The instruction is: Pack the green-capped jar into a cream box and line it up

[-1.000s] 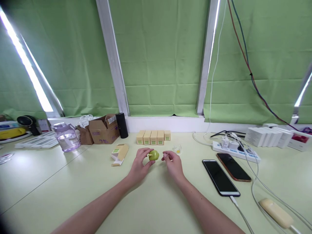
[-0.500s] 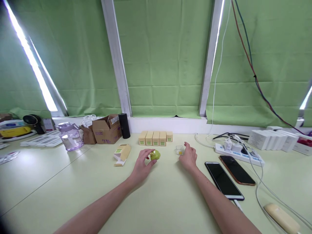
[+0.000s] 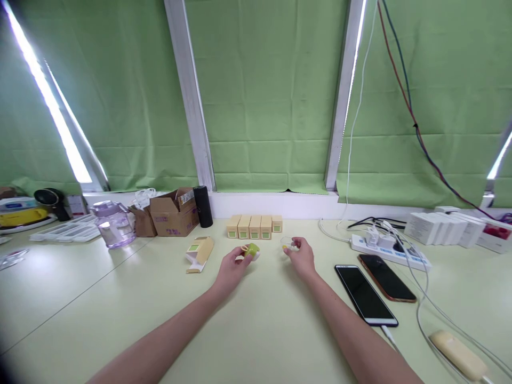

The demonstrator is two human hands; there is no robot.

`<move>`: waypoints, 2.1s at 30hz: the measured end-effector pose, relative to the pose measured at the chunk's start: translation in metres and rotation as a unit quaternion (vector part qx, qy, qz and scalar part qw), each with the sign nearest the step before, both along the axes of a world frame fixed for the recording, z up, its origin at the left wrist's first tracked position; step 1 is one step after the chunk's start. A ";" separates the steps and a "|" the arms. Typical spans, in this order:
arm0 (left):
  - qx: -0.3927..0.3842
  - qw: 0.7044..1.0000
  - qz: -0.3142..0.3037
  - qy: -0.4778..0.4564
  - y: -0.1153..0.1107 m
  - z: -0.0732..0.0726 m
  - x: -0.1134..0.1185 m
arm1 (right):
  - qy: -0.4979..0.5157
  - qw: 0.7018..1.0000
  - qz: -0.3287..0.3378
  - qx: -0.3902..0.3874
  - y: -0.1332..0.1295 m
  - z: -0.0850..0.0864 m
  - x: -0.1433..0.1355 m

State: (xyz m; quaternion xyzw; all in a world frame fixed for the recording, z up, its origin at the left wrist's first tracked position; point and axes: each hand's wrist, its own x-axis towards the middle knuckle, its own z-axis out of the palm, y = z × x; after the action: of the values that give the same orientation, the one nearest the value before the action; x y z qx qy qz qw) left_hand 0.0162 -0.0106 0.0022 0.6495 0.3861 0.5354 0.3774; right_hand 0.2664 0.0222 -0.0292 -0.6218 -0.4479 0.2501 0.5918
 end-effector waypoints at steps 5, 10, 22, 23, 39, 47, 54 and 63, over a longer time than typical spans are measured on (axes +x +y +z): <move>-0.054 0.998 -0.011 -0.026 0.001 0.002 0.000 | 0.153 0.982 0.095 0.059 -0.019 0.005 -0.031; -0.096 0.993 -0.019 -0.064 0.001 0.001 -0.002 | 0.308 0.927 0.200 0.074 -0.040 0.006 -0.049; -0.141 0.984 -0.019 -0.108 0.000 0.002 -0.002 | 0.398 0.879 0.261 0.034 -0.073 0.026 -0.061; -0.141 0.984 -0.021 -0.108 -0.001 0.003 -0.002 | 0.391 0.883 0.258 0.036 -0.074 0.026 -0.061; -0.104 0.991 -0.050 -0.064 -0.005 0.004 0.000 | 0.297 0.919 0.258 0.035 -0.080 0.023 -0.072; -0.086 0.994 -0.058 -0.040 -0.005 0.004 0.000 | 0.279 0.929 0.242 0.016 -0.082 0.025 -0.076; -0.084 0.995 -0.051 -0.023 -0.008 0.004 0.001 | 0.301 0.916 0.264 0.001 -0.084 0.027 -0.078; -0.087 0.995 -0.057 -0.004 -0.008 0.004 0.003 | 0.345 0.890 0.298 0.022 -0.087 0.026 -0.078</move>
State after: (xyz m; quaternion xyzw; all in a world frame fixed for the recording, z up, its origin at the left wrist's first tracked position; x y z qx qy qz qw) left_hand 0.0196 -0.0190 0.0059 0.6331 0.3923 0.4802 0.4634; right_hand 0.1879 -0.0645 -0.0030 -0.3202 -0.3854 0.6034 0.6204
